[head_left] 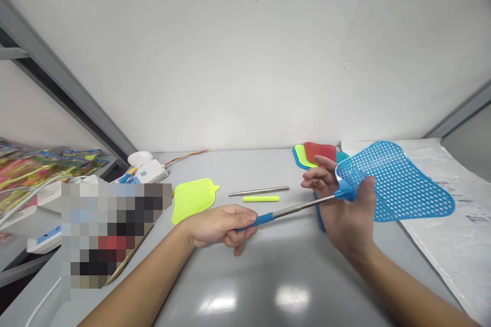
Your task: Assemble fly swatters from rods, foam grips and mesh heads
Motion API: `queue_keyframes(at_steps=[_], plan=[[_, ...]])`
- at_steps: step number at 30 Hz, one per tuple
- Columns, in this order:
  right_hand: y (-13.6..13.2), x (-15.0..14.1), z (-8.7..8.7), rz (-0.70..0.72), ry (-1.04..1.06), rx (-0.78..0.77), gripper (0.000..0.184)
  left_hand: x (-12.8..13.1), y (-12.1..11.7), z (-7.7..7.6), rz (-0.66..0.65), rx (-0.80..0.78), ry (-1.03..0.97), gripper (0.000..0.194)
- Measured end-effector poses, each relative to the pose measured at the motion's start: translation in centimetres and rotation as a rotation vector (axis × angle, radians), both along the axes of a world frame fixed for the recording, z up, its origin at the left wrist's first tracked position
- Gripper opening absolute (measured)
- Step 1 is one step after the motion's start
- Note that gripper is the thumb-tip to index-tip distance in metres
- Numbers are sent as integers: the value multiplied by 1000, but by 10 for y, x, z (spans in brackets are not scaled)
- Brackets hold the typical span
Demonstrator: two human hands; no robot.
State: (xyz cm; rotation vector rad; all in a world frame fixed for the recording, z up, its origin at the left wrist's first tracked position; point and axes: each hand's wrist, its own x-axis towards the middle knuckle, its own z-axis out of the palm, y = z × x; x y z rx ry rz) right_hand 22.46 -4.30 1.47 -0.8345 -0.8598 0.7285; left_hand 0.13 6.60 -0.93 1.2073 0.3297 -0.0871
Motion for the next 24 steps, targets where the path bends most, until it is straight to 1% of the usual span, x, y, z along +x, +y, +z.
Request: queue_keyframes(at_steps=[3,7,9,10,12,14,15,16,20,22,24], plan=[[-3,2,-3,-34,-118,68,63,-1,1,0,2,8,-16,36],[-8,11,-6,-44,-365,150,74,-6,4,2,3,-5,-16,35],[-11,14,-5,-41,-398,152,76,-8,6,4,33,-15,-9,34],[-12,14,-3,-73,-378,135,71,-9,8,5,54,-16,-6,33],[-14,13,2,-205,-310,77,57,-11,11,6,94,-7,-3,32],[-15,12,8,-358,-262,37,37,-11,13,5,125,19,3,32],[-14,12,10,-413,-243,31,26,-11,14,5,136,32,8,33],[-13,13,11,-436,-229,26,20,-11,14,4,142,43,13,33],[-6,16,11,-462,-178,-22,19,-10,11,0,120,40,29,32],[-4,14,9,-427,-135,-62,17,-9,7,0,96,20,28,31],[-3,10,8,-358,-86,-78,18,-8,3,2,76,-6,23,30]])
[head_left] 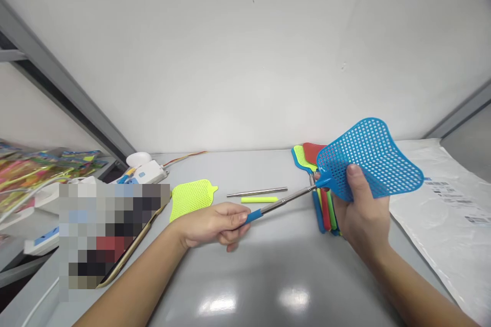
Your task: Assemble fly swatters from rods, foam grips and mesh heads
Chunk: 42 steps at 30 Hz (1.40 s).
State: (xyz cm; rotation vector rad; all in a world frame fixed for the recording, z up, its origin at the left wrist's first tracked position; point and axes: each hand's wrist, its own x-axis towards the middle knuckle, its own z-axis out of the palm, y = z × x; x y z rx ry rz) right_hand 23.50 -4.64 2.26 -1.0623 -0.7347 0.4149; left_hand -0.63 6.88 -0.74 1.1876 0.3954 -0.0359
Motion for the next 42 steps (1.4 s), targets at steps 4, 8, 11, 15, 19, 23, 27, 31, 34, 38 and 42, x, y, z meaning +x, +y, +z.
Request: queue_keyframes(at_steps=[4,8,11,15,19,23,27,31,34,38,42], plan=[[-3,-16,-4,123,29,-31,19,5,-8,6,-12,-35,-41,34],[-6,-26,-9,161,27,-58,19,8,-13,9,13,-32,-62,37],[-3,-22,-11,199,5,-64,22,10,-14,6,48,-16,-62,35],[4,-10,-12,259,11,-112,29,15,-19,0,24,-49,-83,34],[3,-15,-13,397,-163,-210,31,22,-30,-1,31,-132,-120,35],[-3,-39,-17,626,-426,-328,20,31,-45,-4,142,-225,-183,32],[-3,-48,-13,633,-424,-345,16,39,-56,-7,231,-235,-204,34],[-11,-19,4,632,-280,-458,28,40,-57,-9,196,-206,-188,40],[-23,18,15,514,-238,-537,37,39,-56,-8,193,-171,-159,38],[-31,64,15,299,-244,-528,57,40,-54,-6,338,-49,-167,24],[-25,86,1,131,-268,-579,67,40,-45,-4,542,-75,-236,16]])
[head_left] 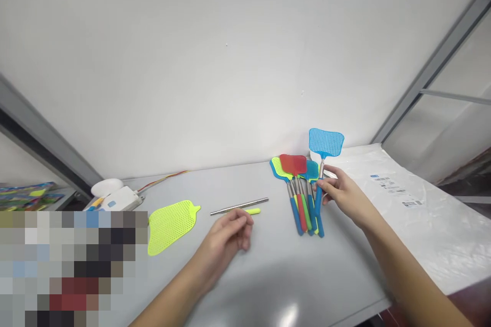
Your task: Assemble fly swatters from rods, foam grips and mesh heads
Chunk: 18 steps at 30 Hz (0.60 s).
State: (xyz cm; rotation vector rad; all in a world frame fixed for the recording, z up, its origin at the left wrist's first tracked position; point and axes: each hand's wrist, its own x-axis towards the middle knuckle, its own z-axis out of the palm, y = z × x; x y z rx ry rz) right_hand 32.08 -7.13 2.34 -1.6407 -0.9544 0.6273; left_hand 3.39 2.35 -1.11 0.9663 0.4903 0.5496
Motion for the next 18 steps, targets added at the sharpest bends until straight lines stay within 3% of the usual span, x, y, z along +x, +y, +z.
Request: queue_keyframes(at_steps=[6,18], plan=[[9,-3,-24,14,-25,2,50,-5,19,6,197,-121,-85,17],[19,1,-58,-87,-317,-6,49,-3,19,5,220,-119,-58,15]])
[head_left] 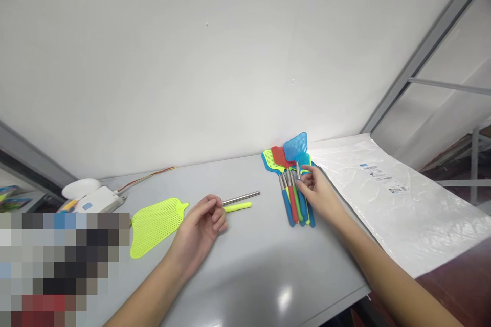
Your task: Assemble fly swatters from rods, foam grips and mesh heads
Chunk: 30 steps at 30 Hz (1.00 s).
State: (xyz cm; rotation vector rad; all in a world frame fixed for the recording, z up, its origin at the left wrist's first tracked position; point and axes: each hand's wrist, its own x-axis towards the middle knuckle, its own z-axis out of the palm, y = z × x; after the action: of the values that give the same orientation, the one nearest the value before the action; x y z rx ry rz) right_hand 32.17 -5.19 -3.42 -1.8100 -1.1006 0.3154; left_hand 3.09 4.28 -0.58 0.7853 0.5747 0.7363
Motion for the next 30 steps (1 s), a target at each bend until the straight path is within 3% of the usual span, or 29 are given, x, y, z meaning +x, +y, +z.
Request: queue_keyframes(at_steps=[5,10,13,15,18,21,26,30], plan=[[2,-6,-9,-23,-145,-4,47,-1,0,0,-13,-1,-6,15],[-1,-4,-7,-12,-252,13,38,-1,1,-4,-34,111,44,16],[-4,-6,-2,-11,-293,44,33,-3,2,-8,-47,297,204,20],[-5,-13,3,10,-309,58,28,-6,4,-8,-22,531,419,23],[-2,-31,13,136,-383,47,22,-10,9,-6,72,988,768,20],[10,-58,26,357,-578,8,22,-12,12,-5,133,1398,997,17],[56,-99,38,665,-840,-172,23,-13,9,-8,96,1522,1158,9],[87,-116,36,810,-882,-277,15,-16,5,-12,75,1547,1274,11]])
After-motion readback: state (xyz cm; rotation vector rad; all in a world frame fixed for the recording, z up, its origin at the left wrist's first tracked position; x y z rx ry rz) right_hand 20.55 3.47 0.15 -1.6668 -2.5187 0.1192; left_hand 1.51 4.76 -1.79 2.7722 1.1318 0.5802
